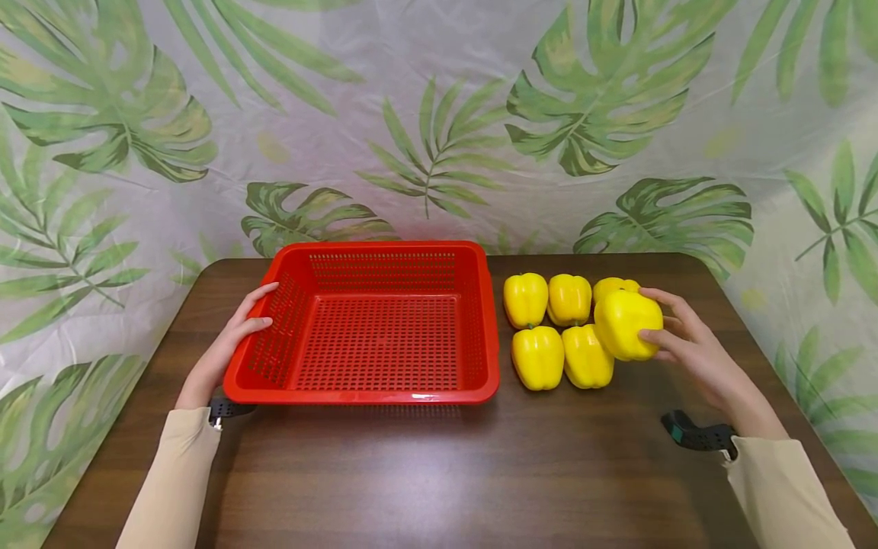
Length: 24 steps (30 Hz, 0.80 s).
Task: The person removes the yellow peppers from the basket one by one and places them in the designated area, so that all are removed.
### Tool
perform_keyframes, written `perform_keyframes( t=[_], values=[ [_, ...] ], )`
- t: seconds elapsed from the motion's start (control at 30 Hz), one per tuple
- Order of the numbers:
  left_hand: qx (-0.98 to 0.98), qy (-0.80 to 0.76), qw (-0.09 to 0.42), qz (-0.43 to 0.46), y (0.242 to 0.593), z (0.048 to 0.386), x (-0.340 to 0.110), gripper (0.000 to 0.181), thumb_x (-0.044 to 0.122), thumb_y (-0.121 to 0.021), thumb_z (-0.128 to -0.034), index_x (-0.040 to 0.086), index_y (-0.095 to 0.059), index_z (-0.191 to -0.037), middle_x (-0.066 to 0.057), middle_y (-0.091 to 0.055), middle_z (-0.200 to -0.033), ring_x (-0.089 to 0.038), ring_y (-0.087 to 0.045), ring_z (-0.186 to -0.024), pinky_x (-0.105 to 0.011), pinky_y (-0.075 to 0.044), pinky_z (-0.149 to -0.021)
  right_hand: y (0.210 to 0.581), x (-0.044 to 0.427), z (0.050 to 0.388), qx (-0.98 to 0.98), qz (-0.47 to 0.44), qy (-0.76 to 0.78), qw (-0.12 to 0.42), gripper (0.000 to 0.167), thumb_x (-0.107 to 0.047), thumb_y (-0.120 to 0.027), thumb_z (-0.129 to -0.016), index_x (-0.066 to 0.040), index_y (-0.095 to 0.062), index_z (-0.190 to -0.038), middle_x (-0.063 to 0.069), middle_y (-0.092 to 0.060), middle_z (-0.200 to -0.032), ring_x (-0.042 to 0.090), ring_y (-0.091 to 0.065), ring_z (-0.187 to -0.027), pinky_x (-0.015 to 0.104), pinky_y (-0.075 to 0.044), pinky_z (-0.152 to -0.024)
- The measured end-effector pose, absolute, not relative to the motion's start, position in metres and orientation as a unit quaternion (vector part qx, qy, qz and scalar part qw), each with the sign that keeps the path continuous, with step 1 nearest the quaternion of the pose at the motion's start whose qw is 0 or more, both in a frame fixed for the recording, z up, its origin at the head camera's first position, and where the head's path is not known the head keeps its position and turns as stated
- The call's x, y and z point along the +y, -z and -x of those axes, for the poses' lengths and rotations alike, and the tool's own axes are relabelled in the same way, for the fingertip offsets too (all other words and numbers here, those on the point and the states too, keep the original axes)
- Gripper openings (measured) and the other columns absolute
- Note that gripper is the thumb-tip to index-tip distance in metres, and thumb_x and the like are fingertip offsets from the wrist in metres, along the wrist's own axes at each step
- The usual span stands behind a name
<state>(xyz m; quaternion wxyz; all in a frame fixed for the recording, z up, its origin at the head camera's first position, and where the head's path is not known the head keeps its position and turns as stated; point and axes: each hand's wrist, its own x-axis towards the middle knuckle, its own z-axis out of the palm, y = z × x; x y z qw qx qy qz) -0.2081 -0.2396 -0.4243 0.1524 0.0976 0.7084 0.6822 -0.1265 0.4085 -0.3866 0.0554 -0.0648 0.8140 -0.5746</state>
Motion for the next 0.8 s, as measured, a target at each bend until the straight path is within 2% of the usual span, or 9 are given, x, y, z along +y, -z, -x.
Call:
perform_keyframes(
  t=[0.23,0.47,0.8],
  values=[
    [0.706,-0.685,0.149,-0.102,0.425,0.208,-0.239,0.055,0.015,-0.039,-0.1008,0.028,-0.021,-0.151,-0.016,-0.026,-0.143,-0.034,-0.048,-0.111,-0.038,-0.052,-0.082,0.395,0.421,0.122,0.826,0.066,0.557,0.058,0.055,-0.005,-0.045,-0.1,-0.03,-0.028,-0.146,-0.001,-0.043,-0.114,0.007,-0.056,-0.088,0.019,-0.05,-0.071],
    [0.702,-0.689,0.149,-0.105,0.424,0.207,-0.238,0.055,0.015,-0.038,-0.1009,0.027,-0.02,-0.151,-0.015,-0.025,-0.143,-0.034,-0.047,-0.113,-0.038,-0.052,-0.083,0.408,0.435,0.118,0.808,0.053,0.583,0.06,0.054,-0.001,-0.044,-0.1,-0.031,-0.029,-0.142,-0.002,-0.044,-0.112,0.008,-0.058,-0.085,0.02,-0.051,-0.07],
    [0.698,-0.691,0.154,-0.104,0.423,0.206,-0.238,0.055,0.016,-0.037,-0.102,0.026,-0.018,-0.152,-0.016,-0.025,-0.144,-0.033,-0.047,-0.113,-0.037,-0.051,-0.084,0.423,0.443,0.113,0.803,0.06,0.588,0.079,0.052,-0.001,-0.043,-0.1,-0.028,-0.027,-0.143,-0.004,-0.042,-0.116,0.006,-0.057,-0.091,0.018,-0.049,-0.074]
  ],
)
